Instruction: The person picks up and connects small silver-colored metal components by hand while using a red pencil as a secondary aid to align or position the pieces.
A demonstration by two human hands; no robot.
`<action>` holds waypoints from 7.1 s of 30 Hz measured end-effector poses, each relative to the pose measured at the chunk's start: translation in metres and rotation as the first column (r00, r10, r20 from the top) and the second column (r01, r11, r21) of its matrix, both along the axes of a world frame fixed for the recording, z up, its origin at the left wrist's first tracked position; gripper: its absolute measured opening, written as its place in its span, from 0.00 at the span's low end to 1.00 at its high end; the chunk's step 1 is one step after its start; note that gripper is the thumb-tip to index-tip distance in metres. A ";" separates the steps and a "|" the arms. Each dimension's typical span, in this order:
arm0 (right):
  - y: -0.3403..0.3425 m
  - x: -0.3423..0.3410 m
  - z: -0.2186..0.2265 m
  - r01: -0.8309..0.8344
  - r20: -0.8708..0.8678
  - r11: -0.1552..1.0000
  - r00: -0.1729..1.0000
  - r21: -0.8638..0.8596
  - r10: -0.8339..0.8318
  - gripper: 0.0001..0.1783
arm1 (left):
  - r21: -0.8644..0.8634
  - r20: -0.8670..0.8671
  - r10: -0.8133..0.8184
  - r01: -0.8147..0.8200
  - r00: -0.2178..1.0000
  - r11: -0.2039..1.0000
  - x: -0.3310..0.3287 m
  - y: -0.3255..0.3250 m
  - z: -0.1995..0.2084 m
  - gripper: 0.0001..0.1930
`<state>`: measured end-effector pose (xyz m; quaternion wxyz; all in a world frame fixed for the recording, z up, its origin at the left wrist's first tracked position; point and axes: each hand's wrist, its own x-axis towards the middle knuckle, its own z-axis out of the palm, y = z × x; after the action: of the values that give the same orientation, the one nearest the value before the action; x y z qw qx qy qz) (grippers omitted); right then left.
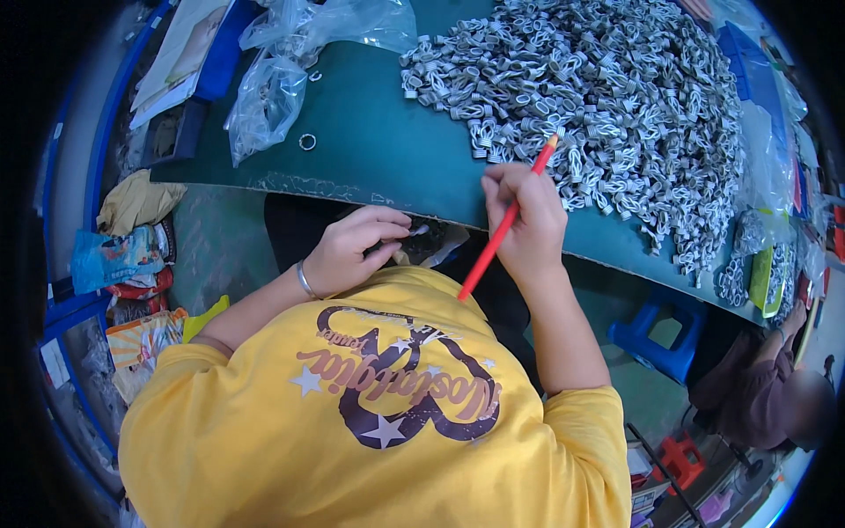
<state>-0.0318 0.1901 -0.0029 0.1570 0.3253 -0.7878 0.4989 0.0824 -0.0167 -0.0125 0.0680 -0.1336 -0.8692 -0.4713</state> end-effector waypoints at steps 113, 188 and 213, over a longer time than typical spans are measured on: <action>-0.019 0.038 0.008 -0.253 0.361 0.768 0.768 -0.588 0.529 0.21 | 0.606 0.307 -0.105 -0.109 0.946 0.788 -0.017 0.009 0.020 0.10; 0.002 0.010 -0.002 0.108 0.436 0.943 0.899 -0.313 0.041 0.12 | 0.344 0.411 -0.106 -0.046 0.905 0.938 -0.014 0.002 0.012 0.18; -0.013 0.035 0.004 -0.220 0.320 0.842 0.854 -0.493 0.410 0.19 | 0.528 0.212 -0.033 -0.086 0.977 0.845 -0.019 0.010 0.027 0.11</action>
<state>0.0028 0.1771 0.0015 -0.0304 0.2960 -0.6037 0.7396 0.0639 -0.0070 0.0142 0.0160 -0.0461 -0.7075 -0.7050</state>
